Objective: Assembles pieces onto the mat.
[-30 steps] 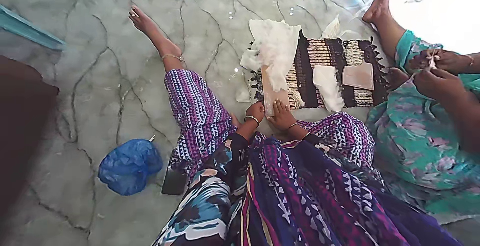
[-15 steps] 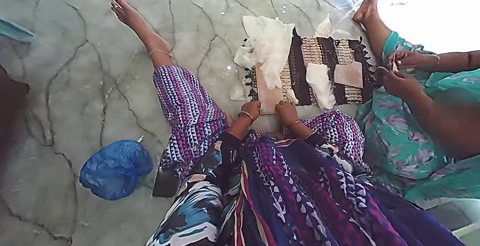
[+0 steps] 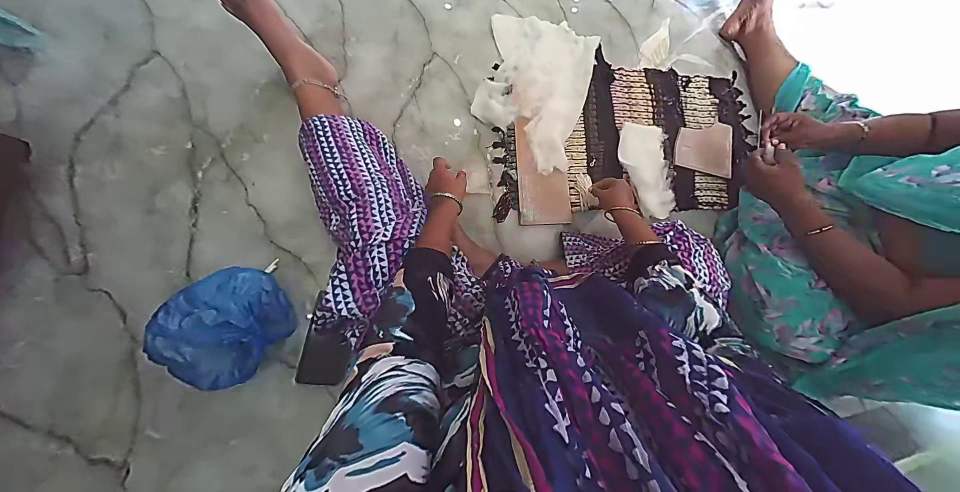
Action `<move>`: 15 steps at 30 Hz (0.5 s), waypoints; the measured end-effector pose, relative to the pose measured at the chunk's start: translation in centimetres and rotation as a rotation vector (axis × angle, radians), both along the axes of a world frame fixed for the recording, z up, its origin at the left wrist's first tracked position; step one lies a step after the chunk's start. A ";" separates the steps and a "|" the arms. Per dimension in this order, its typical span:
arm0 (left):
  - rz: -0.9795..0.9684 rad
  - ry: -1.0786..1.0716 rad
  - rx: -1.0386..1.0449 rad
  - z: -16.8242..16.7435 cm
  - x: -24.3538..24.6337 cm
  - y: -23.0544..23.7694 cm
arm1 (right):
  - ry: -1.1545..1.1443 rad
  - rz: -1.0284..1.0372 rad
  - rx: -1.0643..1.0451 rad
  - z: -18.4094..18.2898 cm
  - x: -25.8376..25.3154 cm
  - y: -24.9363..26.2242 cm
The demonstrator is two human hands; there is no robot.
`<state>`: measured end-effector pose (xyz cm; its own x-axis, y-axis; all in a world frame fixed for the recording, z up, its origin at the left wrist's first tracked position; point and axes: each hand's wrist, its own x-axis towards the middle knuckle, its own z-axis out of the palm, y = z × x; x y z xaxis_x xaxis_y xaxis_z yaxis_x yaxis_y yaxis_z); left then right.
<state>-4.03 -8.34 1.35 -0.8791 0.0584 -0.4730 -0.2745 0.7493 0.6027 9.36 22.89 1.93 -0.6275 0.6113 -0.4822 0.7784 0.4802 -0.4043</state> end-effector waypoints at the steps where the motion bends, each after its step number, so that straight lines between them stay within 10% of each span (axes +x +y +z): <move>1: 0.014 -0.009 -0.020 -0.3 0.1 -0.3 | 0.017 -0.015 0.005 0.0 0.0 0.1; 15: -0.191 -0.175 -0.251 -2.5 -1.5 0.8 | -0.019 0.090 0.036 -0.8 0.3 -1.2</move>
<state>-5.54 -7.53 -1.13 -0.7679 0.0762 -0.6360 -0.1983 0.9158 0.3492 9.68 21.68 1.08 -0.6720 0.5696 -0.4733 0.7386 0.5628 -0.3712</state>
